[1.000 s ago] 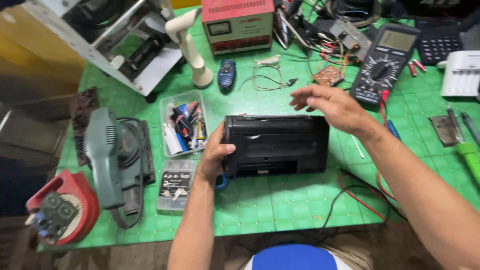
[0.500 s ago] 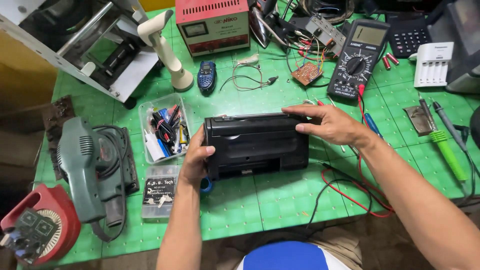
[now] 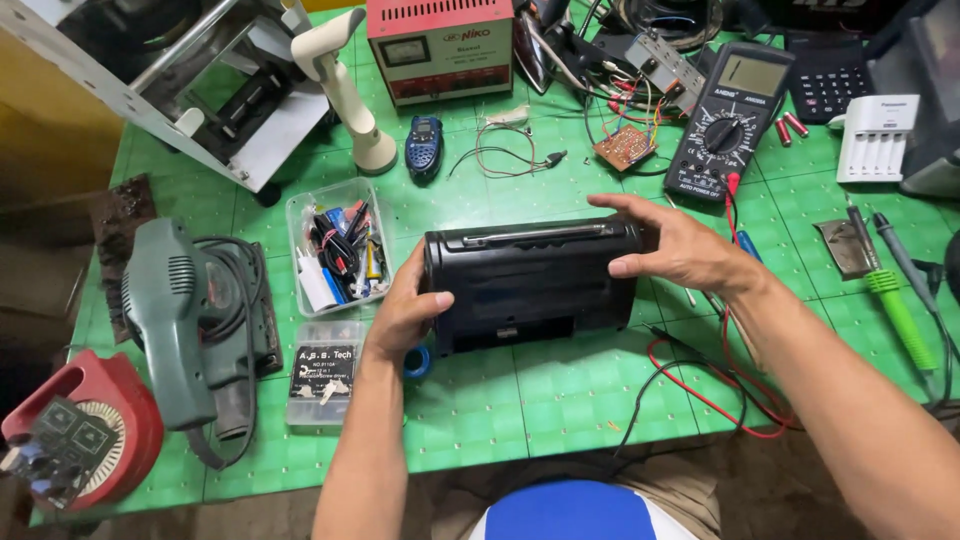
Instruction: Inspecting and disassembling a portable radio on a workbench, including testing the antenna.
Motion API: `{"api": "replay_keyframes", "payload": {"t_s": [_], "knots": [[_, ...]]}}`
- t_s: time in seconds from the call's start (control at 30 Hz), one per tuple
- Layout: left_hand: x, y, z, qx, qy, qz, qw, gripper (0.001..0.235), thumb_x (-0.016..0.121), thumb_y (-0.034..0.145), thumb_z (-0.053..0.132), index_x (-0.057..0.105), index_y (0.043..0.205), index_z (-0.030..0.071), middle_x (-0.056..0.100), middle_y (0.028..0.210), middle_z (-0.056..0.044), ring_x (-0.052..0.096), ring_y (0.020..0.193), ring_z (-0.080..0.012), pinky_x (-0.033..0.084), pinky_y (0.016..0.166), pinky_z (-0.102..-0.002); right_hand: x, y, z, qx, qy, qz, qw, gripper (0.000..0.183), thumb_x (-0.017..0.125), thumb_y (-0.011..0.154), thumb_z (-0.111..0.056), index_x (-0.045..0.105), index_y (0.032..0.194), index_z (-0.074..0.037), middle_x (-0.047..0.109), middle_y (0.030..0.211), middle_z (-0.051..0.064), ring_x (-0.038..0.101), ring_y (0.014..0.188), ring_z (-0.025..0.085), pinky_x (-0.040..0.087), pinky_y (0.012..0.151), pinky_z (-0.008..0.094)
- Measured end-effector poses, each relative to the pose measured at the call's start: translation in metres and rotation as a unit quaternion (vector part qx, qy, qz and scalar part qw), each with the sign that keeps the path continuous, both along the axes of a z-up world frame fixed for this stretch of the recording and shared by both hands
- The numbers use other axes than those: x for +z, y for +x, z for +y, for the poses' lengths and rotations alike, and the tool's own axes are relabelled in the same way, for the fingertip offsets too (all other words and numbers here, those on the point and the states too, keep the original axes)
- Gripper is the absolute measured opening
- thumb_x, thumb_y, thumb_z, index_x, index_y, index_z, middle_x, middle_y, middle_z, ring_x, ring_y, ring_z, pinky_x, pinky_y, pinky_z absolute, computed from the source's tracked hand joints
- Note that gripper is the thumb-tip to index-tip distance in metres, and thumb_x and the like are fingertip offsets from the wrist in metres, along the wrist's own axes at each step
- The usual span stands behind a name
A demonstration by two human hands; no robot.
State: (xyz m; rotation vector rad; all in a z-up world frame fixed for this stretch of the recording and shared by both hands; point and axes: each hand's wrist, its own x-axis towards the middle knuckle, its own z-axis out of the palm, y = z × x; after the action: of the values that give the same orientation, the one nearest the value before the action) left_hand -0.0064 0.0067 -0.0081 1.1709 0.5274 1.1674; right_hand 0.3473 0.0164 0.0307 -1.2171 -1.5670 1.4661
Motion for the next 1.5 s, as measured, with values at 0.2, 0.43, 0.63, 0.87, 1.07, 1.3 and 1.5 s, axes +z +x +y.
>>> {"api": "replay_keyframes", "payload": {"t_s": [0.2, 0.43, 0.63, 0.87, 1.07, 1.3, 1.5], "knots": [[-0.011, -0.001, 0.002, 0.036, 0.014, 0.038, 0.999, 0.067, 0.084, 0.073, 0.014, 0.061, 0.134, 0.003, 0.072, 0.114, -0.011, 0.061, 0.101, -0.0137, 0.057, 0.088, -0.034, 0.002, -0.003, -0.006, -0.019, 0.100, -0.139, 0.985, 0.097, 0.096, 0.061, -0.020, 0.057, 0.151, -0.018, 0.069, 0.127, 0.013, 0.060, 0.122, 0.023, 0.043, 0.111, 0.042], [-0.013, -0.001, 0.006, 0.039, 0.028, 0.052, 0.997, 0.071, 0.085, 0.077, 0.003, 0.056, 0.142, 0.003, 0.068, 0.125, -0.013, 0.060, 0.111, -0.0148, 0.055, 0.098, -0.035, -0.011, 0.004, -0.011, -0.055, 0.135, -0.110, 0.983, 0.098, 0.095, 0.061, -0.010, 0.057, 0.151, -0.014, 0.068, 0.126, 0.013, 0.059, 0.119, 0.020, 0.044, 0.110, 0.037], [-0.002, -0.001, 0.000, 0.043, 0.047, 0.055, 0.996, 0.077, 0.081, 0.081, -0.003, 0.048, 0.150, 0.002, 0.062, 0.134, -0.013, 0.057, 0.120, -0.0178, 0.051, 0.105, -0.038, -0.005, 0.008, -0.011, -0.069, 0.160, -0.114, 0.978, 0.099, 0.094, 0.061, -0.007, 0.055, 0.152, -0.012, 0.065, 0.128, 0.016, 0.057, 0.121, 0.021, 0.045, 0.110, 0.040], [0.009, -0.003, -0.002, 0.030, -0.008, 0.160, 0.987, 0.080, 0.078, 0.084, 0.019, 0.040, 0.153, 0.007, 0.051, 0.151, -0.014, 0.053, 0.136, -0.0241, 0.041, 0.119, -0.034, 0.019, -0.005, -0.018, -0.084, 0.066, -0.166, 0.980, 0.093, 0.084, 0.068, -0.010, 0.046, 0.153, -0.020, 0.057, 0.142, 0.004, 0.055, 0.117, 0.014, 0.040, 0.111, 0.025], [0.014, -0.006, -0.002, 0.026, -0.025, 0.177, 0.984, 0.081, 0.078, 0.082, 0.020, 0.039, 0.153, 0.006, 0.051, 0.150, -0.014, 0.052, 0.137, -0.0240, 0.041, 0.119, -0.035, 0.019, -0.007, -0.019, -0.080, 0.075, -0.168, 0.980, 0.094, 0.084, 0.067, -0.009, 0.046, 0.153, -0.018, 0.057, 0.143, 0.003, 0.056, 0.118, 0.014, 0.040, 0.112, 0.025], [0.031, -0.006, -0.010, 0.036, 0.010, 0.230, 0.972, 0.073, 0.082, 0.079, 0.015, 0.050, 0.146, 0.011, 0.056, 0.142, -0.007, 0.059, 0.114, -0.0141, 0.050, 0.102, -0.026, 0.006, 0.001, -0.026, -0.047, 0.135, -0.143, 0.979, 0.097, 0.085, 0.067, -0.010, 0.040, 0.153, -0.014, 0.061, 0.140, 0.011, 0.058, 0.120, 0.016, 0.039, 0.115, 0.029], [0.010, -0.011, -0.004, 0.064, 0.066, 0.177, 0.980, 0.089, 0.094, 0.067, 0.003, 0.053, 0.146, 0.006, 0.062, 0.137, -0.015, 0.058, 0.121, -0.0217, 0.047, 0.108, -0.044, -0.022, 0.006, -0.030, -0.076, 0.220, -0.069, 0.970, 0.098, 0.093, 0.061, 0.001, 0.052, 0.150, -0.001, 0.065, 0.129, 0.022, 0.059, 0.120, 0.026, 0.047, 0.107, 0.042]]}}
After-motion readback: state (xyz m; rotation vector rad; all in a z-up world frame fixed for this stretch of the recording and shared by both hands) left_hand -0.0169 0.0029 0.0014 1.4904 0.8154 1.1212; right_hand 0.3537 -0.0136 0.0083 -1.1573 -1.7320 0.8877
